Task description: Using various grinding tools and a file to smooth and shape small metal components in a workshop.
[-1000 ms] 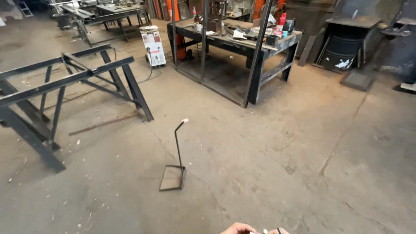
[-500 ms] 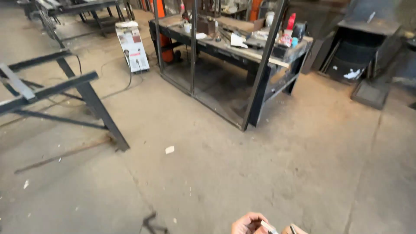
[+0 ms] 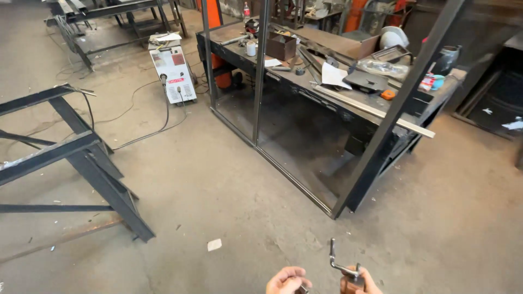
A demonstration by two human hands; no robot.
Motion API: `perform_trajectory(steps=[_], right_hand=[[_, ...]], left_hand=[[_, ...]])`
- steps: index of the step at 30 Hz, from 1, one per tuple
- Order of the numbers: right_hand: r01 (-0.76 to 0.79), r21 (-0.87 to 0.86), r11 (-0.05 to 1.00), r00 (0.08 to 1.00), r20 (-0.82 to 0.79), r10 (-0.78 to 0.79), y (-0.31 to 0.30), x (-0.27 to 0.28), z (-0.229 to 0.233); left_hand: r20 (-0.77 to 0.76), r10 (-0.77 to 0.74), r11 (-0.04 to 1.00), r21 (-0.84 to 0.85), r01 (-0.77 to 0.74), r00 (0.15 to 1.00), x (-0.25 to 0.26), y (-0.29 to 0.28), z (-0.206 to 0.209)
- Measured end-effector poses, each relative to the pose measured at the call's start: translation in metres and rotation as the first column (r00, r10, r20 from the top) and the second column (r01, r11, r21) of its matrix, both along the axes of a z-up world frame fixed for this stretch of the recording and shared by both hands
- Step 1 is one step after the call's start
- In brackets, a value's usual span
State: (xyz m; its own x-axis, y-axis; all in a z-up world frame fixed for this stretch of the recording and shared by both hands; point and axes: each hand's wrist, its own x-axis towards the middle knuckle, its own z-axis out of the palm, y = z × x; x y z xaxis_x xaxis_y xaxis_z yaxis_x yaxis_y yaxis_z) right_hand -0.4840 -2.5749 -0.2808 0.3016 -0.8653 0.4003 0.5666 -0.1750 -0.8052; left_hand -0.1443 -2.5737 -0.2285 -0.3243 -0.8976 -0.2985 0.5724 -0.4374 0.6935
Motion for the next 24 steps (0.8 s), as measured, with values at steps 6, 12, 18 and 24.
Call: perform_trajectory(steps=[6, 12, 18, 24], right_hand=[[0.253, 0.47, 0.846, 0.967, -0.135, -0.214, -0.206, 0.109, 0.156], [0.306, 0.259, 0.916, 0.88, -0.444, -0.168, -0.384, 0.175, 0.267], [0.505, 0.206, 0.838, 0.78, -0.523, -0.342, -0.54, 0.207, 0.303], [0.649, 0.191, 0.736, 0.709, -0.501, -0.496, -0.715, 0.213, 0.259]], left_hand=[[0.018, -0.008, 0.964, -0.265, 0.012, 1.0, 0.038, -0.213, 0.011], [0.149, 0.323, 0.939, -0.178, -0.296, 0.935, 0.066, -0.395, -0.058], [-0.187, -0.054, 0.99, 0.121, 0.078, 0.981, 0.079, -0.581, 0.047], [0.064, -0.122, 0.976, -0.172, 0.131, 0.99, 0.115, -0.774, 0.162]])
